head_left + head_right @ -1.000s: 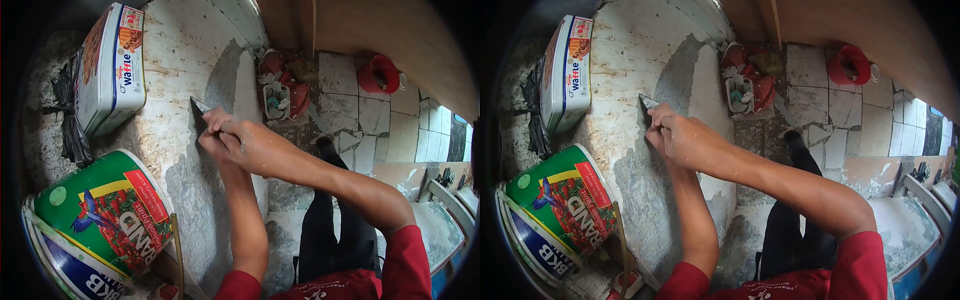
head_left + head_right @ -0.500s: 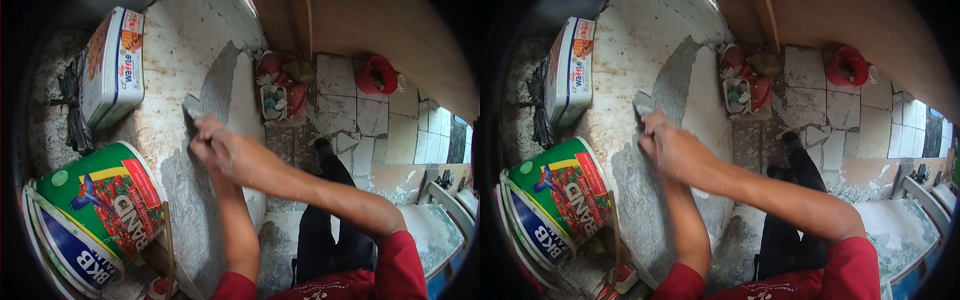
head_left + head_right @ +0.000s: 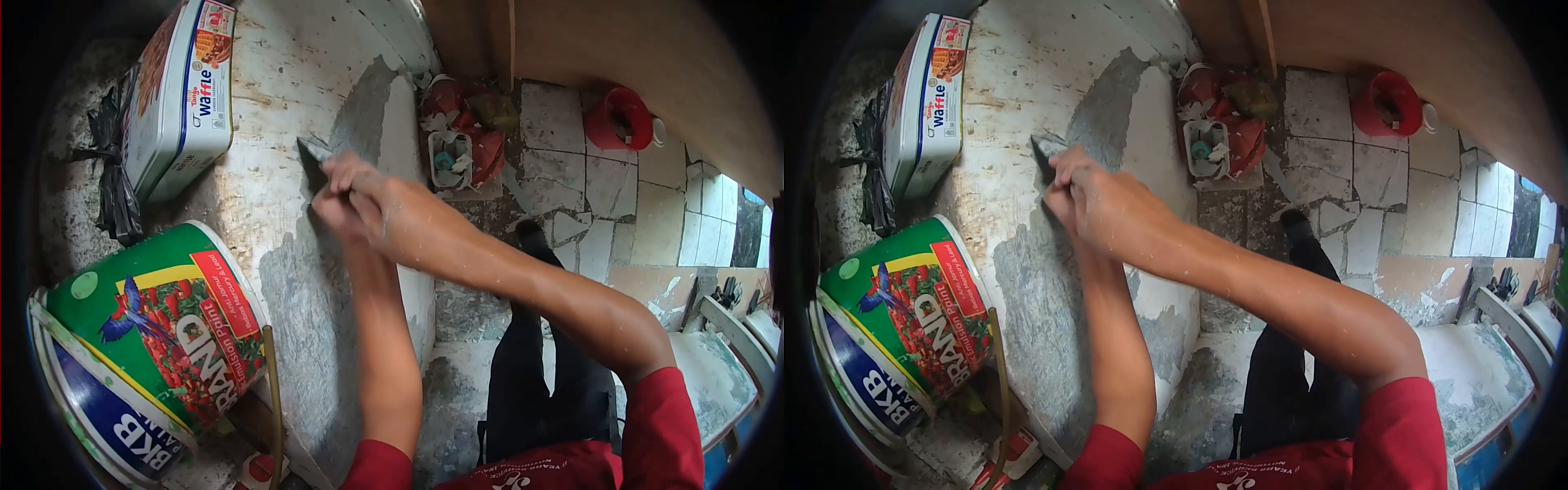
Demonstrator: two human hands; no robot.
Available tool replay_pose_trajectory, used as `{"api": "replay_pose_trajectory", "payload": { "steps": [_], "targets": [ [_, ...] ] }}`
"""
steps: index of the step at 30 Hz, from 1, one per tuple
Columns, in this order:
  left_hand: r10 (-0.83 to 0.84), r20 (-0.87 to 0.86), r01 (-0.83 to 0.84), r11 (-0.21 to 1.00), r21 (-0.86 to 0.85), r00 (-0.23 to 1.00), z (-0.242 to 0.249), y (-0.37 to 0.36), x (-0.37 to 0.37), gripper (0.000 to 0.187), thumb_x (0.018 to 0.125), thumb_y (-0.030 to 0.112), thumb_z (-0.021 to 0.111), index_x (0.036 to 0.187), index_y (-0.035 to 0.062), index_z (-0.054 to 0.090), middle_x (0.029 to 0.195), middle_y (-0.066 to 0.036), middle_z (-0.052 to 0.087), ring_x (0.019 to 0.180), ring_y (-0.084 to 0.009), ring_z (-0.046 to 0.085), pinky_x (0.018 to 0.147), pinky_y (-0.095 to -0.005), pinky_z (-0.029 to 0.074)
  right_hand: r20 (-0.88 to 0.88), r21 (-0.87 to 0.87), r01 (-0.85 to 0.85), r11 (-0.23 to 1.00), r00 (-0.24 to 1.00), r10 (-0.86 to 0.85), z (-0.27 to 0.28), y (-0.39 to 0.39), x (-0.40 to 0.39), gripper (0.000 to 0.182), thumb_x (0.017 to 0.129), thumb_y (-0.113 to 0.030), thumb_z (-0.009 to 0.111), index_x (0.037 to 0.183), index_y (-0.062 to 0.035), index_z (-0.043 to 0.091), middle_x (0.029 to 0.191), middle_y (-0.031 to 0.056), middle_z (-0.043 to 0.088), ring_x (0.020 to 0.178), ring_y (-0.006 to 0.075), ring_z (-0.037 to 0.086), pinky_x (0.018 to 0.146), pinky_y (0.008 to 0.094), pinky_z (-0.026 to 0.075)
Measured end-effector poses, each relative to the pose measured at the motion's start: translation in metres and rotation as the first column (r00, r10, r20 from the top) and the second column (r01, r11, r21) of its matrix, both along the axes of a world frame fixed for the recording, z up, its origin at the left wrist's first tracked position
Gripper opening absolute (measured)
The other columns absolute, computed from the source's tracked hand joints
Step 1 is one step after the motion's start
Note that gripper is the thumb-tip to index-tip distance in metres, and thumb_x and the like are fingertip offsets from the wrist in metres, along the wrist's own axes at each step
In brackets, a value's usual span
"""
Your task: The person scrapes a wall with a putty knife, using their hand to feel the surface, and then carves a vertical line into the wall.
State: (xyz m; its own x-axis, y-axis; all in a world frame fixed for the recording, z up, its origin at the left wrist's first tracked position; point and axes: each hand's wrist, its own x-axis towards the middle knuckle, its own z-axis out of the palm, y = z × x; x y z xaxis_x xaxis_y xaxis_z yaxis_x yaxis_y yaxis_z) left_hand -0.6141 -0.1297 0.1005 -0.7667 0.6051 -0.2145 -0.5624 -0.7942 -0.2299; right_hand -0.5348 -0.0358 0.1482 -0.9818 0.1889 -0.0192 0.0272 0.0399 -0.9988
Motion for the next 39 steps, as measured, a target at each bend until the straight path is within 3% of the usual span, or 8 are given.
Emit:
{"api": "replay_pose_trajectory", "payload": {
  "steps": [8,11,16,27,29,32,36,39],
  "targets": [
    [-0.082,0.059,0.085,0.995,-0.059,0.995,0.007,-0.02,0.01,0.015,0.077,-0.003,0.039,0.078,0.0079,0.049,0.063,0.002,0.043,0.057,-0.0111,0.046,0.06,-0.0217,0.043,-0.036,0.064,-0.024,0.998,0.999,0.027,0.002,-0.013,0.011,0.026,0.092,-0.016,0.046,0.109,0.0034,0.052,0.107,0.0251,0.061,0.078,0.0374,0.065,0.07,0.0397,0.052],
    [-0.113,-0.184,-0.007,0.836,-0.548,0.976,-0.03,-0.005,-0.035,0.012,0.081,0.001,0.041,0.075,0.0091,0.048,0.064,0.002,0.043,0.058,-0.0107,0.047,0.06,-0.021,0.043,0.241,-0.113,-0.105,0.988,0.962,0.13,0.023,0.016,-0.025,0.027,0.093,-0.016,0.044,0.112,0.0016,0.053,0.099,0.0188,0.064,0.051,0.0227,0.061,0.04,0.0306,0.046],
    [0.039,0.053,-0.041,0.999,0.032,0.998,0.002,-0.003,0.007,0.01,0.079,-0.003,0.043,0.077,0.0059,0.048,0.065,-0.001,0.045,0.057,-0.0101,0.047,0.058,-0.0219,0.043,-0.042,0.055,-0.025,0.998,0.999,0.028,0.014,0.003,0.004,0.025,0.093,-0.015,0.044,0.11,0.0008,0.053,0.096,0.0241,0.062,0.067,0.0393,0.063,0.059,0.0417,0.051],
    [-0.007,0.037,0.008,1.0,-0.02,0.999,0.02,-0.001,0.002,0.013,0.078,-0.004,0.043,0.074,0.0071,0.047,0.062,0.001,0.041,0.056,-0.0092,0.043,0.056,-0.0205,0.04,0.038,0.035,-0.092,0.995,0.995,0.091,0.023,0.01,0.0,0.023,0.092,-0.016,0.047,0.105,0.0024,0.053,0.086,0.0281,0.061,0.082,0.0438,0.061,0.071,0.0445,0.049],
    [-0.039,-0.192,-0.093,0.768,-0.633,0.981,0.006,-0.005,-0.004,0.014,0.08,-0.001,0.042,0.071,0.0091,0.045,0.062,0.001,0.042,0.057,-0.0094,0.044,0.057,-0.0211,0.04,0.101,-0.122,-0.032,0.992,0.994,0.044,0.023,0.008,-0.011,0.024,0.092,-0.016,0.047,0.107,0.0012,0.054,0.085,0.0256,0.063,0.074,0.033,0.066,0.058,0.0421,0.051],
    [-0.074,-0.204,-0.031,0.884,-0.466,0.976,-0.016,-0.01,-0.014,0.013,0.083,0.004,0.043,0.071,0.0098,0.045,0.063,0.002,0.042,0.059,-0.0096,0.045,0.059,-0.0212,0.04,0.256,-0.13,-0.168,0.977,0.946,0.196,0.037,0.028,-0.012,0.024,0.091,-0.016,0.049,0.109,-0.0008,0.053,0.092,0.0236,0.064,0.07,0.0261,0.065,0.05,0.0393,0.051],
    [-0.126,0.05,0.122,0.989,0.086,0.991,-0.001,-0.024,0.007,0.016,0.088,0.011,0.044,0.073,0.0099,0.046,0.065,0.002,0.042,0.062,-0.01,0.046,0.062,-0.0217,0.041,-0.267,0.146,0.11,0.983,0.961,-0.068,-0.018,-0.019,0.004,0.025,0.092,-0.017,0.049,0.112,-0.0019,0.053,0.106,0.0213,0.063,0.069,0.0271,0.065,0.046,0.0343,0.05],
    [-0.267,-0.369,-0.197,0.505,-0.841,0.89,0.001,-0.003,-0.011,0.014,0.091,0.012,0.043,0.08,0.0099,0.052,0.067,0.004,0.042,0.062,-0.0102,0.046,0.062,-0.0222,0.041,0.247,-0.142,-0.146,0.979,0.952,0.178,0.038,0.025,-0.032,0.025,0.094,-0.013,0.043,0.114,-0.0017,0.053,0.108,0.021,0.063,0.073,0.0288,0.065,0.052,0.0367,0.051]
  ]
}}
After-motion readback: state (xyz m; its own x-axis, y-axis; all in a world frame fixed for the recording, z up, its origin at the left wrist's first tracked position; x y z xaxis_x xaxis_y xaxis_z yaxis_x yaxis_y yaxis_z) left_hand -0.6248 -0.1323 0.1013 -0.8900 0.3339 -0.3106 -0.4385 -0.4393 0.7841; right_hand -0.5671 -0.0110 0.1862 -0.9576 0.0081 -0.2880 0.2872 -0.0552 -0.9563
